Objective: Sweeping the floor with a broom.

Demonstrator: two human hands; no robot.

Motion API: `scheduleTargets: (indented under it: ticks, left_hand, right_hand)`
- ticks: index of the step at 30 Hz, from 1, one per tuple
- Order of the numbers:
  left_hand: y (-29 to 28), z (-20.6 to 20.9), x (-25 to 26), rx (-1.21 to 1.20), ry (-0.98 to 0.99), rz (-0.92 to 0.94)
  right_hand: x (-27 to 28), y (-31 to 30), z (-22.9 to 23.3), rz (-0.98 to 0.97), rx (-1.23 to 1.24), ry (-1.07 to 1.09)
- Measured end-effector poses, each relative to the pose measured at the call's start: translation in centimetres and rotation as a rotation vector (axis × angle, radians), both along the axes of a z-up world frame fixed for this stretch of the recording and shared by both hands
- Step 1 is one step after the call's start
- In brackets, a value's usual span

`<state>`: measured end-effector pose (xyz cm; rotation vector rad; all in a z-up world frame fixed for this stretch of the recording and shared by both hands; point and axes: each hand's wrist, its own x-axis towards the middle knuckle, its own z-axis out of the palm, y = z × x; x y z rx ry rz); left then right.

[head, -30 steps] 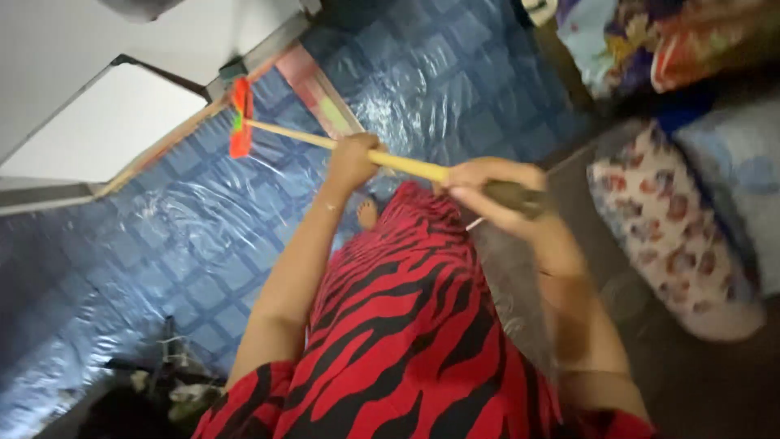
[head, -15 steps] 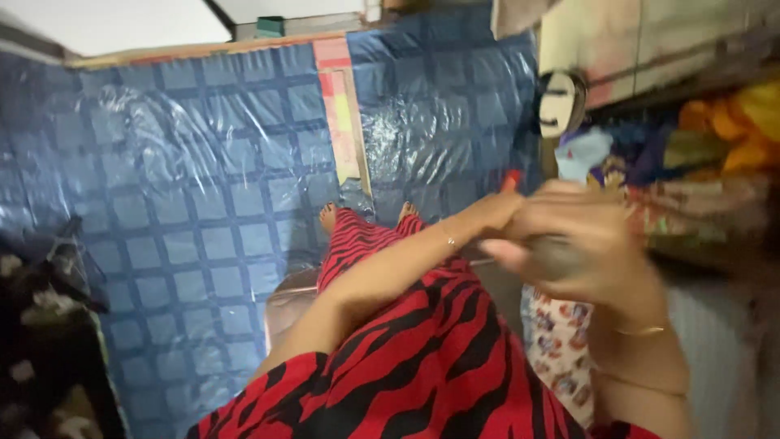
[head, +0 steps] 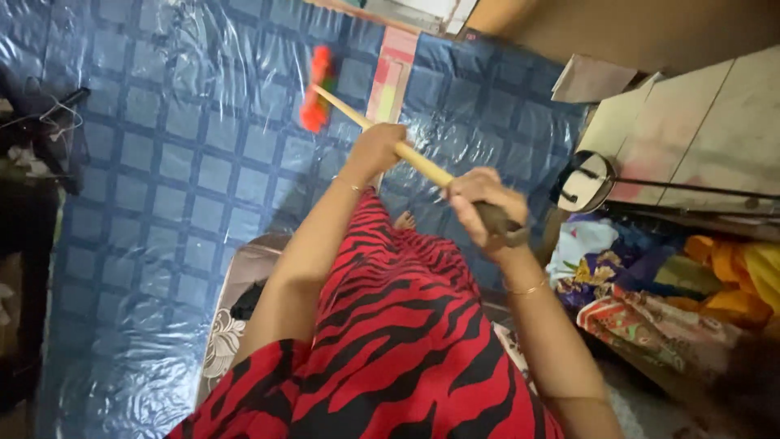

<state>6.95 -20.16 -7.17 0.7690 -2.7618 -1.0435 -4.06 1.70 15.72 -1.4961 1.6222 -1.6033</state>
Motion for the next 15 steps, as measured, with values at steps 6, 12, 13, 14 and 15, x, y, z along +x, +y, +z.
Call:
scheduleTargets:
  ticks: [6, 12, 13, 14, 15]
  left_hand:
    - [-1.2, -4.8, -3.4, -0.196, 0.186, 0.066]
    - [5.9, 10.8, -12.3, 0.253, 0.386, -0.198]
    - [7.5, 12.0, -14.0, 0.251, 0.388, -0.203]
    - [9.1, 13.2, -15.6, 0.219, 0.349, -0.35]
    - [10.7, 14.3, -17.1, 0.188, 0.31, -0.495]
  right_hand:
    - [-4.6, 2.9, -3.5, -0.009, 0.162, -0.099]
    - [-18.4, 8.8, 4.8, 0.005, 0.115, -0.044]
    - [-18.4, 7.5, 6.6, 0.012, 0.123, 0.005]
    - [-18.3, 6.2, 8.2, 0.019, 0.131, 0.054]
    - [-18.0, 5.0, 9.9, 0.027, 0.143, 0.103]
